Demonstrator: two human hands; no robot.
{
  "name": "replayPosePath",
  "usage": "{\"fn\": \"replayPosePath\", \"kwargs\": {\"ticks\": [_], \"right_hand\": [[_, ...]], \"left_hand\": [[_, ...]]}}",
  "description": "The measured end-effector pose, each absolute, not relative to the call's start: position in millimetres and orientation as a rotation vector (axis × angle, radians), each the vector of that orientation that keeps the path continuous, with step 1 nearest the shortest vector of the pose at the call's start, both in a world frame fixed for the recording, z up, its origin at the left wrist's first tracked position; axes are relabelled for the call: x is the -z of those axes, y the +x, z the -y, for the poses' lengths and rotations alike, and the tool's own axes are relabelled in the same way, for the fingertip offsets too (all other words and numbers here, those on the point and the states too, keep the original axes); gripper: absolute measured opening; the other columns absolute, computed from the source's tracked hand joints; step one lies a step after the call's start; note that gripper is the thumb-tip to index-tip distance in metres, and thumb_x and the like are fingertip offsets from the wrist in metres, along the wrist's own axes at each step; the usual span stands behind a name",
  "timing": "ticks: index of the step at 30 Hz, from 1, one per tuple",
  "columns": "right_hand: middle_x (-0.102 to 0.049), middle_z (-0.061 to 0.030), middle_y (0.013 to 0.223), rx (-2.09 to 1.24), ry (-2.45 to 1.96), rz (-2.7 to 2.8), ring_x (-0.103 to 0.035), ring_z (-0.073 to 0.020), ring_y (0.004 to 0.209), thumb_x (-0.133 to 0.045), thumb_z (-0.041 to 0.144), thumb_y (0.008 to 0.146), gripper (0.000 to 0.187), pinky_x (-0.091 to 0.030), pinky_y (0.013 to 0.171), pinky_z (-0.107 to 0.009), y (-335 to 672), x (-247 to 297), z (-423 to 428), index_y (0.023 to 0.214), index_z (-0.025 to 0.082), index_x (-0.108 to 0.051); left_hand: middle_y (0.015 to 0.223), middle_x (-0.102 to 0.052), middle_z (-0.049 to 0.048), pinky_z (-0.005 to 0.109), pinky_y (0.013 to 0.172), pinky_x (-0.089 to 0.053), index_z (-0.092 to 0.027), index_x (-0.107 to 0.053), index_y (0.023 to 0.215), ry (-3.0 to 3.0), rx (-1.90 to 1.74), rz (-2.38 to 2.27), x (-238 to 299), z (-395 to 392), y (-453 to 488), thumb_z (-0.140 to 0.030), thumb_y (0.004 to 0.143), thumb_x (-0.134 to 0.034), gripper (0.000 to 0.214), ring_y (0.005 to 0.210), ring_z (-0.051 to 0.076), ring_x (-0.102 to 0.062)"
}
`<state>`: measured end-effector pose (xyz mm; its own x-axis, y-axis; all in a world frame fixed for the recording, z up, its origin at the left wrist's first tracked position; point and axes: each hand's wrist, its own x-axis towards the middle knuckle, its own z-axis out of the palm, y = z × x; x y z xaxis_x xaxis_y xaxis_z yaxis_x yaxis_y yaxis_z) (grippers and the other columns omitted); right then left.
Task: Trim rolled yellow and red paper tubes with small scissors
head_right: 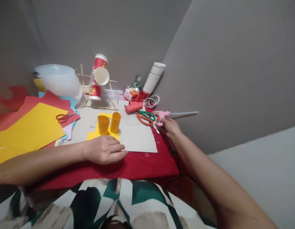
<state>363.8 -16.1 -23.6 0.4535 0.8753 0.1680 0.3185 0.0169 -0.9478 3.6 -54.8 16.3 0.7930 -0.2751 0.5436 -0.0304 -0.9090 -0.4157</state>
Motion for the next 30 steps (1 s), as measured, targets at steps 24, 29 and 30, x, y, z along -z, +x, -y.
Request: {"fn": "replayPosePath", "kwargs": {"ticks": [24, 29, 30], "right_hand": [[-0.077, -0.0082, 0.081, 0.054, -1.549, 1.79, -0.066, -0.0199, 0.064, -0.056, 0.047, 0.082, 0.035, -0.047, 0.061, -0.031, 257, -75, 95, 0.088, 0.02, -0.075], [-0.077, -0.0064, 0.08, -0.06, -1.315, 1.983, -0.068, -0.0194, 0.064, -0.054, 0.039, 0.088, 0.028, -0.048, 0.059, -0.029, 222, -63, 88, 0.087, 0.019, -0.074], [-0.076, -0.0061, 0.077, -0.088, -1.288, 2.034, -0.067, -0.0193, 0.061, -0.053, 0.04, 0.089, 0.029, -0.048, 0.056, -0.029, 216, -57, 87, 0.086, 0.019, -0.073]], "left_hand": [[0.082, -0.073, 0.0046, 0.028, 0.069, -0.048, -0.017, -0.071, 0.092, -2.525, 0.652, 1.473, -131, 12, -84, -0.035, 0.09, -0.051, 0.027, 0.07, 0.014, -0.064], [0.089, -0.075, 0.01, 0.026, 0.062, -0.042, -0.013, -0.072, 0.094, -2.442, 0.241, 1.861, -83, -24, -122, -0.027, 0.085, -0.057, 0.022, 0.072, 0.019, -0.065], [0.095, -0.075, 0.0107, 0.026, 0.064, -0.043, -0.013, -0.071, 0.096, -2.438, 0.182, 1.895, -74, -29, -126, -0.028, 0.085, -0.059, 0.023, 0.077, 0.02, -0.066]]}}
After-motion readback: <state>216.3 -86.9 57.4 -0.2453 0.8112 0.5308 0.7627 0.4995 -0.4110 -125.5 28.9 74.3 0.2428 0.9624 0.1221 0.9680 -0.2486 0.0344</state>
